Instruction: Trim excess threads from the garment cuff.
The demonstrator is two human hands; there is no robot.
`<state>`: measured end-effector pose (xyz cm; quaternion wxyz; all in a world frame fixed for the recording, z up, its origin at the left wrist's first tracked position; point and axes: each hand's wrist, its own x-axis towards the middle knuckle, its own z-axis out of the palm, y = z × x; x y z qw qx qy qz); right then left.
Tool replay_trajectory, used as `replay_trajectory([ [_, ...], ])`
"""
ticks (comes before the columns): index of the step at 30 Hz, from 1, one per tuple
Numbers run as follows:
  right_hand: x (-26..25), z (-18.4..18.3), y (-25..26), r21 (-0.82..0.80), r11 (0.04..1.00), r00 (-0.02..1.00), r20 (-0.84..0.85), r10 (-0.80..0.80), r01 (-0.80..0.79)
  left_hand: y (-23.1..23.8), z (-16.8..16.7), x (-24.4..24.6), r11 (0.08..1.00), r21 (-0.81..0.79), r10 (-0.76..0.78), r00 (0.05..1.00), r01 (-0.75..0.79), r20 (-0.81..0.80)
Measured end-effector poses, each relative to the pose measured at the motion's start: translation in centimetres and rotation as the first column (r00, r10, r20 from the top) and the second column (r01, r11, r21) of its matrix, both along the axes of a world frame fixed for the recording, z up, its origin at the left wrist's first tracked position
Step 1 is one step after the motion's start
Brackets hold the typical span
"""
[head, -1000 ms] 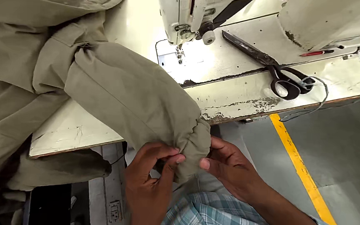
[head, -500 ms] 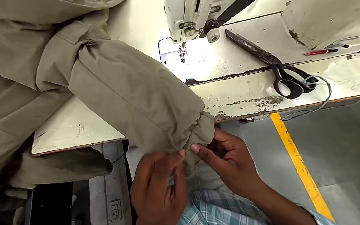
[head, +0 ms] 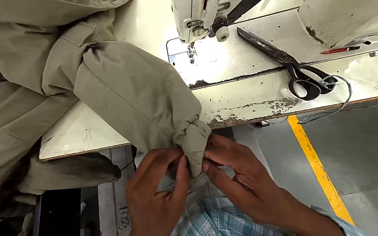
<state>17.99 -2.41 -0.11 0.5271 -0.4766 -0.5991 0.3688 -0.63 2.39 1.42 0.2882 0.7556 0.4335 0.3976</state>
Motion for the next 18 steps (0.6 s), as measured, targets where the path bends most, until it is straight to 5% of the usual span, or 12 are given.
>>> replay_trajectory([
  [2, -0.4, 1.0, 1.0, 0.086, 0.996, 0.986, 0.159, -0.046, 0.032, -0.1, 0.9, -0.7, 0.976, -0.199, -0.059, 0.986, 0.091, 0.159],
  [5, -2.0, 1.8, 2.2, 0.201, 0.978, 0.942, 0.315, -0.114, 0.052, -0.2, 0.8, -0.5, 0.978, -0.207, 0.057, 0.975, -0.011, 0.217],
  [10, -1.7, 2.8, 3.2, 0.167, 0.986, 0.911, 0.406, -0.069, 0.001, 0.1, 0.6, -1.5, 0.858, -0.493, 0.156, 0.843, 0.142, 0.514],
  [18, 0.0, 2.2, 2.3, 0.061, 0.994, 0.920, 0.376, -0.111, 0.095, 0.4, -0.2, -1.4, 0.778, -0.579, 0.143, 0.828, 0.244, 0.542],
])
